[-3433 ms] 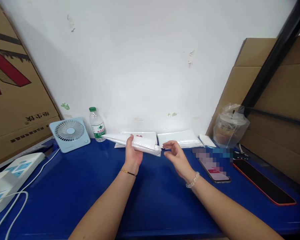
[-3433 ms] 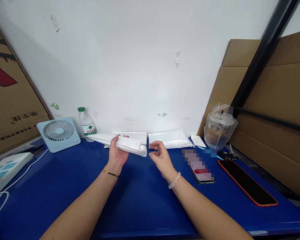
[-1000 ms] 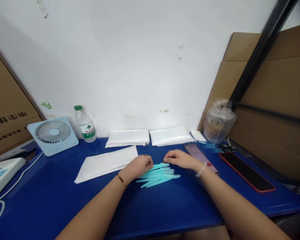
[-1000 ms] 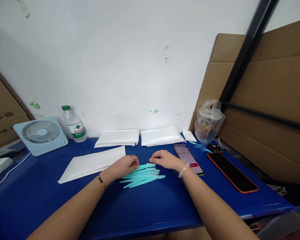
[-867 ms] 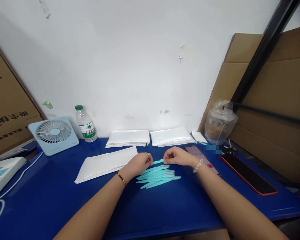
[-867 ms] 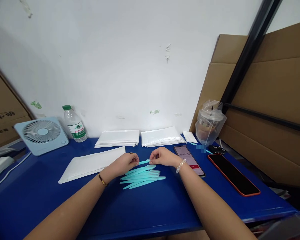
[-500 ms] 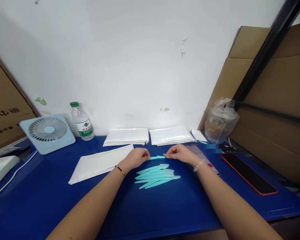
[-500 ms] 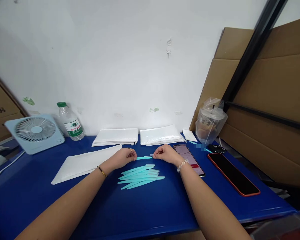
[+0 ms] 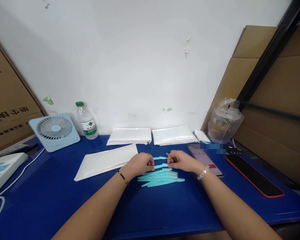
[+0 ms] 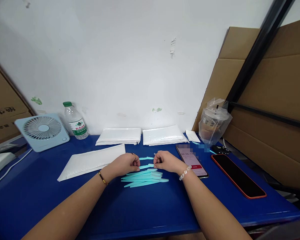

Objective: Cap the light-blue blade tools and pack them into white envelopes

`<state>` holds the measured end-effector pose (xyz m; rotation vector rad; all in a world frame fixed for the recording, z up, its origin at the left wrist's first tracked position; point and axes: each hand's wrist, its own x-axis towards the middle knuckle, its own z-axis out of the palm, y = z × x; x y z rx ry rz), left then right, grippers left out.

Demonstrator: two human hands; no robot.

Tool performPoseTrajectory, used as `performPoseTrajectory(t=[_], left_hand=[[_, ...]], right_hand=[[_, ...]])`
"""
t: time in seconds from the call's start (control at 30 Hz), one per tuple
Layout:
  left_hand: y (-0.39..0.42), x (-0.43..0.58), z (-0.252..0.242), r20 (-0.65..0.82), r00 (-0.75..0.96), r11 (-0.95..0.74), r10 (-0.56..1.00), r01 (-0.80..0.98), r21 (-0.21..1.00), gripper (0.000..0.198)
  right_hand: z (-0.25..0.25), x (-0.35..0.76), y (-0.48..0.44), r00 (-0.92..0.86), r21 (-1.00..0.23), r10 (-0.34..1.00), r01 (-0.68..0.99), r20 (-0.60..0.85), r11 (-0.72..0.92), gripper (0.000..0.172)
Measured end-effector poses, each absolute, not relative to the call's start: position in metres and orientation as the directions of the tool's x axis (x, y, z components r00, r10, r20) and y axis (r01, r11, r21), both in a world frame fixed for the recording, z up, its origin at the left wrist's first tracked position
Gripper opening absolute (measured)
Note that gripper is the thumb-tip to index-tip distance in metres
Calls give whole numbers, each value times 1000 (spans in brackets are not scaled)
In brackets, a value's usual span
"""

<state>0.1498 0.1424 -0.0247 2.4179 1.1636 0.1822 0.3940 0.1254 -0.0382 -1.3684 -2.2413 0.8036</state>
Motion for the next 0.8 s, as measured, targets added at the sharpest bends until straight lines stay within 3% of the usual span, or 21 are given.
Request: performPoseTrajectory(t=[0.3,0.5,0.67,0.8], left_hand=[[145,152,-16,-14,605,-532,796,712,458,14],[155,144,-24,-41,580,-499,814,733,462,12],[152,146,-24,72,562,-534,824,729,428,19],[140,150,-19,18,626,-566,779,692,448,24]], right_hand=[[-30,404,128,-429,-719,902,642,-48,267,19],[-29,417,131,-293,-723,954,672,-59,162,22],[-25,401,122,-365,-684,930,666,48,297,21],[-25,383,116,-488,-657,873,661,-7,364,14]])
